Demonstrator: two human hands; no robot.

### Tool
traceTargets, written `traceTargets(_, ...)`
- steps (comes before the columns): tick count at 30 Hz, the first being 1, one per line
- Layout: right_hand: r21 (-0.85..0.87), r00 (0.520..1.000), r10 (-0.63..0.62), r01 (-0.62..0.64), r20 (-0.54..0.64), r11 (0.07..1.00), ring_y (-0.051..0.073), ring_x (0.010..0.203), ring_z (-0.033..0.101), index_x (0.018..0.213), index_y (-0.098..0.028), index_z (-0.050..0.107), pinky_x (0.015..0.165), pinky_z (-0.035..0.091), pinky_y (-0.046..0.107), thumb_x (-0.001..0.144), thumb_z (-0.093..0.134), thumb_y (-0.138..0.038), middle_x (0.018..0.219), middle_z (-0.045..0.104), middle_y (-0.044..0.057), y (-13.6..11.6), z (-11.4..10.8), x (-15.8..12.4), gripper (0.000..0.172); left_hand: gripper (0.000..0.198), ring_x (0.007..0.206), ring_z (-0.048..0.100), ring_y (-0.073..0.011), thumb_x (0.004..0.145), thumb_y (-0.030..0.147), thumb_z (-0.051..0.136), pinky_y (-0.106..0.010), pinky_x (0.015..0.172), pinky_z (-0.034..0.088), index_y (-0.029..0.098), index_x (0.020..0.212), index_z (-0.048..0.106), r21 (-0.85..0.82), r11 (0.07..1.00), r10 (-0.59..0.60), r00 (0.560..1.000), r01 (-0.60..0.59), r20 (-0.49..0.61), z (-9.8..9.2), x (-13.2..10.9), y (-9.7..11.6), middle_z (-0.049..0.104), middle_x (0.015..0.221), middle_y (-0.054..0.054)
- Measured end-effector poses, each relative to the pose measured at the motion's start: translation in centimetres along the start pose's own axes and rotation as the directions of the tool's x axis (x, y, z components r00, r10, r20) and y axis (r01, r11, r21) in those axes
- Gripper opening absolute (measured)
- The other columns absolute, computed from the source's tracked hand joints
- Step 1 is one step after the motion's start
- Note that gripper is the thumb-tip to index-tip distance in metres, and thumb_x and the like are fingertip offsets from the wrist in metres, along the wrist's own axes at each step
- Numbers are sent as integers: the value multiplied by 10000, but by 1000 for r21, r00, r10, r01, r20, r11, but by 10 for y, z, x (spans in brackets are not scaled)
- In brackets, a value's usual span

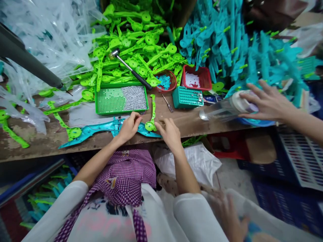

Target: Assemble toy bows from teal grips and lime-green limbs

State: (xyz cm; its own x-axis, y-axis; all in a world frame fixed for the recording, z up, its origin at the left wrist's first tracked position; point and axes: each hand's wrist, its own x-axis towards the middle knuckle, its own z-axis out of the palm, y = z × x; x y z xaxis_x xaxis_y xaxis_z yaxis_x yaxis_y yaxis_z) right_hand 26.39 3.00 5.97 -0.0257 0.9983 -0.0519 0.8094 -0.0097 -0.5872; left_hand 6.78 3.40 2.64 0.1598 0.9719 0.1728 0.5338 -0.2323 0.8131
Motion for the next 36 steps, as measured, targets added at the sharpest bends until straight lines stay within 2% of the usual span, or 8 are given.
traceTargets(6, 541, 998, -15, 46, -62, 840, 184, 787, 637, 1062, -219, 621, 661, 497, 299, 893, 444, -594, 1008, 683, 79, -42, 29, -13, 448, 238, 1085, 632, -228, 1010, 316, 403, -410, 943, 502, 170, 1109, 563, 137, 963, 231, 973, -233, 30, -4, -26, 24, 667, 1122, -129)
traceTargets(10, 329, 986, 126, -84, -109, 940, 221, 690, 596, 800, -197, 651, 667, 467, 353, 848, 463, -611, 716, 639, 68, -25, 28, 2, 457, 396, 1191, 579, -231, 943, 447, 543, -418, 984, 491, 197, 1250, 524, 236, 946, 258, 957, -222, -131, -45, -74, 13, 618, 1251, -127)
traceTargets(14, -101, 941, 119, -158, -316, 982, 273, 694, 582, 759, -196, 653, 685, 438, 425, 866, 431, -607, 766, 654, 131, -13, -6, -4, 480, 199, 1066, 615, -200, 942, 280, 560, -380, 967, 475, 204, 1120, 607, 379, 916, 81, 863, 133, -499, -127, -133, -34, 672, 1085, -76)
traceTargets(17, -32, 865, -108, 107, -490, 994, 255, 753, 608, 846, -211, 658, 711, 470, 402, 937, 414, -516, 808, 665, 115, -61, 11, -22, 401, 239, 1089, 590, -243, 926, 293, 540, -411, 989, 435, 170, 1109, 630, 399, 824, -83, 782, 402, -617, -177, -157, -79, 673, 1101, -106)
traceTargets(21, 168, 739, -671, 655, 58, 737, 254, 1153, 599, 1179, -241, 631, 984, 455, 442, 978, 409, -446, 1229, 667, 102, -150, 103, -28, 363, 339, 1079, 578, -267, 900, 298, 512, -435, 991, 414, 153, 1183, 627, 390, 762, -245, 787, 517, -566, -197, -160, -112, 677, 1130, -122)
traceTargets(25, 159, 631, -709, 702, 313, 695, 283, 1228, 564, 1335, -200, 548, 1054, 394, 497, 998, 372, -393, 1315, 630, 137, -170, 167, -9, 425, 218, 982, 582, -268, 887, 309, 541, -427, 929, 432, 198, 987, 701, 364, 750, -301, 775, 552, -555, -190, -162, -107, 720, 953, -77)
traceTargets(31, 133, 563, -737, 754, 374, 644, 277, 1139, 601, 1249, -200, 601, 982, 443, 462, 997, 388, -390, 1189, 682, 126, -129, 149, -3, 381, 181, 807, 629, -198, 901, 326, 547, -323, 776, 495, 209, 898, 685, 214, 846, -351, 813, 488, -464, -185, -180, -92, 713, 894, -53)
traceTargets(36, 147, 572, -730, 740, 375, 656, 267, 1161, 591, 1223, -194, 616, 997, 449, 441, 1013, 331, -341, 1242, 646, 126, -168, 144, -2, 384, 162, 791, 646, -173, 895, 327, 572, -302, 759, 531, 205, 920, 676, 122, 893, -327, 809, 434, -489, -179, -187, -94, 703, 899, -45)
